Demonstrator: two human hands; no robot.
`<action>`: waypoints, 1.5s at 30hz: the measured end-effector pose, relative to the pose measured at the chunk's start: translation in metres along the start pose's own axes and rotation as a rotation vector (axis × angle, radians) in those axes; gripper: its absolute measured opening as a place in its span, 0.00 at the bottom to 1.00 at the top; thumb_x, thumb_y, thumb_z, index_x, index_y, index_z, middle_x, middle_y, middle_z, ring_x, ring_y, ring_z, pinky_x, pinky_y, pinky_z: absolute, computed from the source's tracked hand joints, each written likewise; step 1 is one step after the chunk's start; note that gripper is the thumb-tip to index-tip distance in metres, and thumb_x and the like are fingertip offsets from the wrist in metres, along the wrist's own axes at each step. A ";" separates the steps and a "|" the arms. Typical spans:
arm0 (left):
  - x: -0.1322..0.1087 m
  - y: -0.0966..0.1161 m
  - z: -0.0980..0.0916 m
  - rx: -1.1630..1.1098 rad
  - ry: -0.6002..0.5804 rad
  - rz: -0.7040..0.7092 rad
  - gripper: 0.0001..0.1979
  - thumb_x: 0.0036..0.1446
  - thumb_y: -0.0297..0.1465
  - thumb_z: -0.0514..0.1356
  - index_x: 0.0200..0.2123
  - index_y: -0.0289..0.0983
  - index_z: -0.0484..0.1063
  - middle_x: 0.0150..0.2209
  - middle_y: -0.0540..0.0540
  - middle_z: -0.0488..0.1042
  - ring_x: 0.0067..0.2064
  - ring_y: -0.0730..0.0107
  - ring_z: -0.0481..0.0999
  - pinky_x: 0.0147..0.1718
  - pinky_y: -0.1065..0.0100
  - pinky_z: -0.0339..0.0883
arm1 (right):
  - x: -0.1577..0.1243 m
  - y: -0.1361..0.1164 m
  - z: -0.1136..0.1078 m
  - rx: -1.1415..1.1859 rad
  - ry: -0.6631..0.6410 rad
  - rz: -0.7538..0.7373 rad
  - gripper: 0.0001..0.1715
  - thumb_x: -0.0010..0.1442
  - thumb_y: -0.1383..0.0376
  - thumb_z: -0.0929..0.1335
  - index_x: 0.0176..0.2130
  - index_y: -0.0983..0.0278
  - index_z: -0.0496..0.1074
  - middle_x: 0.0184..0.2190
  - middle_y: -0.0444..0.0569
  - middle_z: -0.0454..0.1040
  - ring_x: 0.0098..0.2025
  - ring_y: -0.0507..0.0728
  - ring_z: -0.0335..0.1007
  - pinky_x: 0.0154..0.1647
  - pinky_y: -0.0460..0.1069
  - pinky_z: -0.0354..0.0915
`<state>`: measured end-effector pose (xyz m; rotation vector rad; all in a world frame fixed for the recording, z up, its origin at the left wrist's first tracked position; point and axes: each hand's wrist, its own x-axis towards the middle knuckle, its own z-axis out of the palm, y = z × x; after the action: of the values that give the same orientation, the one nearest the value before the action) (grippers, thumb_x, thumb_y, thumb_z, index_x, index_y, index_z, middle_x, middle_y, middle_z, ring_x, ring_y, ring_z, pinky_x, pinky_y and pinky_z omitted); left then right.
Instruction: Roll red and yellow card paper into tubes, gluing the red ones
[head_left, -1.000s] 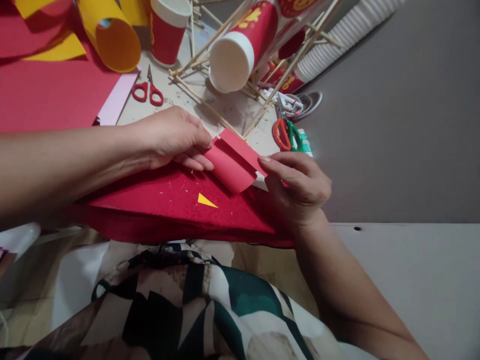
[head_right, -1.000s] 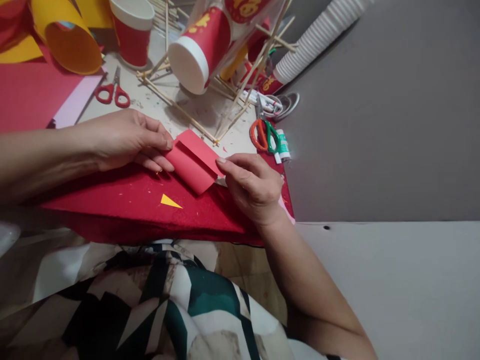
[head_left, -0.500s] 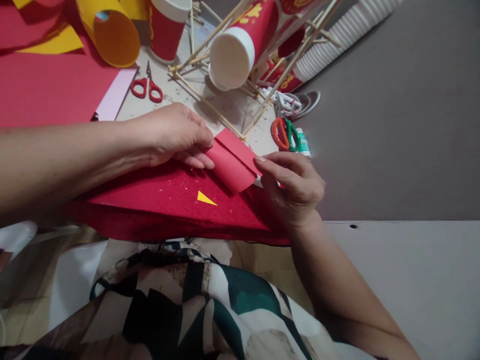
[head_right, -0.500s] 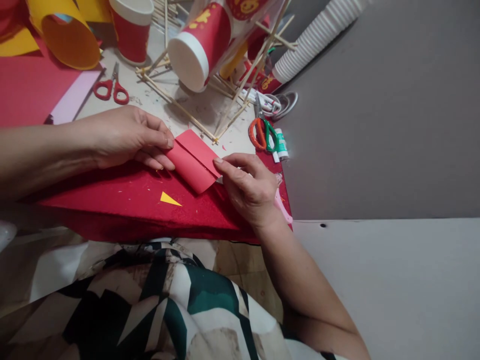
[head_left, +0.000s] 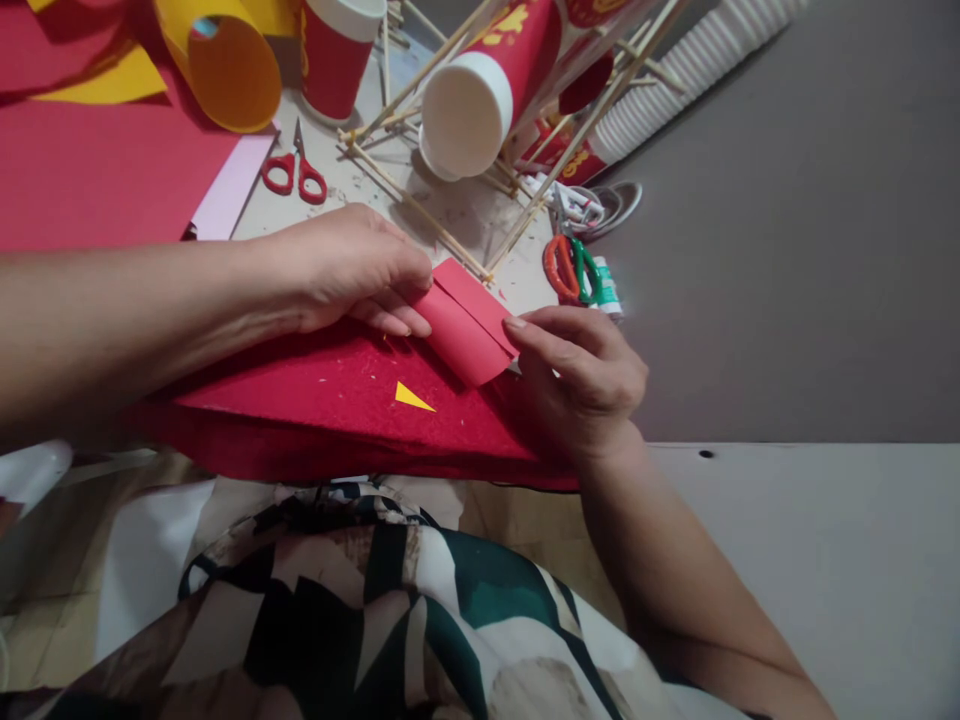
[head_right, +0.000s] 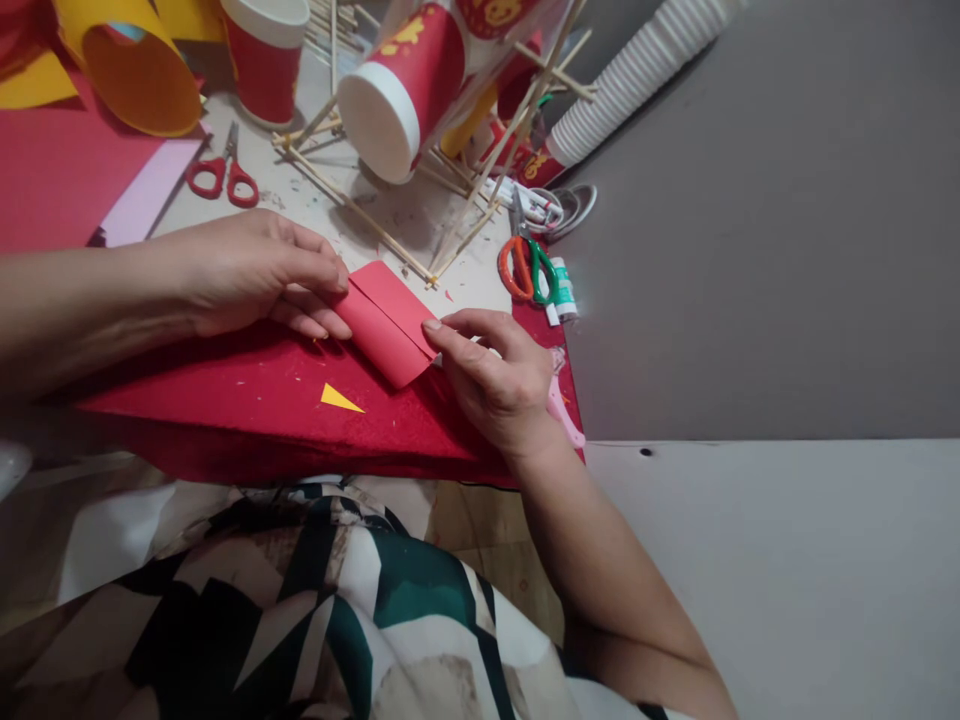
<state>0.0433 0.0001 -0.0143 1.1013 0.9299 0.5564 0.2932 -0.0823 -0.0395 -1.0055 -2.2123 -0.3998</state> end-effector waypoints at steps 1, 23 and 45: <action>0.000 0.000 0.000 -0.004 0.008 -0.002 0.07 0.48 0.22 0.61 0.34 0.31 0.73 0.24 0.46 0.74 0.41 0.49 0.84 0.36 0.65 0.78 | -0.001 0.000 0.000 -0.002 -0.002 0.002 0.24 0.63 0.73 0.69 0.52 0.48 0.77 0.41 0.46 0.81 0.38 0.55 0.79 0.36 0.50 0.74; 0.002 -0.002 -0.005 -0.010 0.001 0.068 0.09 0.51 0.22 0.65 0.38 0.31 0.74 0.24 0.46 0.75 0.37 0.57 0.85 0.34 0.71 0.78 | -0.004 -0.015 -0.015 0.126 0.146 0.294 0.13 0.62 0.68 0.72 0.46 0.54 0.80 0.34 0.46 0.80 0.33 0.54 0.76 0.34 0.50 0.72; 0.000 -0.002 0.002 -0.058 0.116 0.090 0.07 0.47 0.19 0.66 0.30 0.31 0.73 0.26 0.42 0.76 0.37 0.48 0.85 0.34 0.62 0.81 | 0.030 -0.040 -0.002 1.157 0.109 1.437 0.23 0.36 0.62 0.82 0.19 0.64 0.66 0.12 0.33 0.55 0.14 0.42 0.48 0.13 0.41 0.43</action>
<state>0.0448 -0.0014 -0.0159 1.0715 0.9618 0.7227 0.2491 -0.0927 -0.0178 -1.3959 -0.7945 1.2410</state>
